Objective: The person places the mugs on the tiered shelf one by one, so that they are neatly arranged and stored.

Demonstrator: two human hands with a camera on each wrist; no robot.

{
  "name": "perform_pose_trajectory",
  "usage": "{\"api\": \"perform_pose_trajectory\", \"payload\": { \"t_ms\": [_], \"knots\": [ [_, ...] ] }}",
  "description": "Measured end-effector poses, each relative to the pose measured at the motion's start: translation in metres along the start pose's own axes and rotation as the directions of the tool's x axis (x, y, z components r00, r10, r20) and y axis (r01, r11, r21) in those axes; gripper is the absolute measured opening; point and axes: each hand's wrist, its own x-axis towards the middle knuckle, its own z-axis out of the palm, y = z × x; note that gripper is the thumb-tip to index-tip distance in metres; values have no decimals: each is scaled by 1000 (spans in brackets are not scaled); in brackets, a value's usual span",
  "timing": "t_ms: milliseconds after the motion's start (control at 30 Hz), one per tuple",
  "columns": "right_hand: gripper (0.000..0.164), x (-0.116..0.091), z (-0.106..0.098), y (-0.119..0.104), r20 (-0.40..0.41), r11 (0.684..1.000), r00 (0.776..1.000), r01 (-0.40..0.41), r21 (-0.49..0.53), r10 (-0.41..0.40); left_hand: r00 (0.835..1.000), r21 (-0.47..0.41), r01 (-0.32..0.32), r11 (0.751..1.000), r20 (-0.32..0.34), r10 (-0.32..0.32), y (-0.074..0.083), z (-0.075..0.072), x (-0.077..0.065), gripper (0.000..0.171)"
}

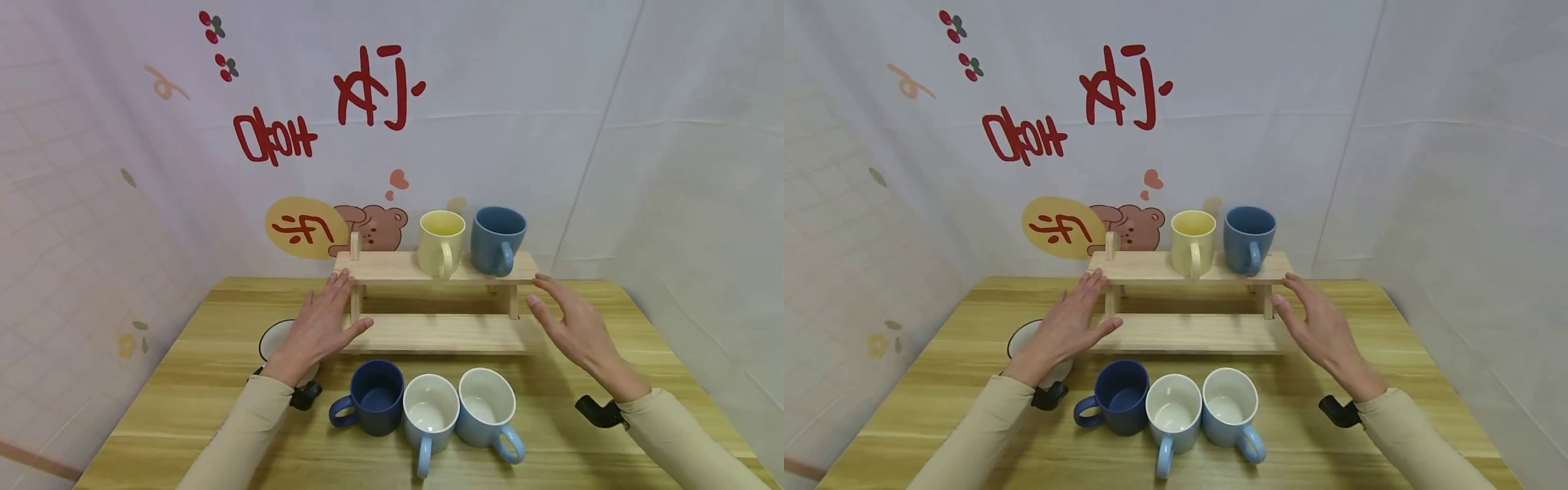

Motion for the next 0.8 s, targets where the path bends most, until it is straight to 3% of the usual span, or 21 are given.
{"api": "perform_pose_trajectory", "payload": {
  "t_ms": [167, 367, 600, 800],
  "knots": [
    [59, 13, 4, 24, 86, 986, 993, 93, -138, -82, 1000, 21, -18, 1000, -13, 18, -1, -2, -2, 94],
    [73, 21, 11, 37, 203, 963, 974, 149, -224, -104, 996, 33, -33, 999, -80, 36, -2, -11, -13, 93],
    [78, 20, 14, 39, 223, 957, 969, 160, -241, -106, 985, 11, -44, 999, -164, 45, -17, -24, -40, 94],
    [79, 20, 14, 40, 233, 959, 966, 167, -229, -113, 982, -38, -35, 999, -186, 28, -33, -32, -61, 90]
  ]
}}
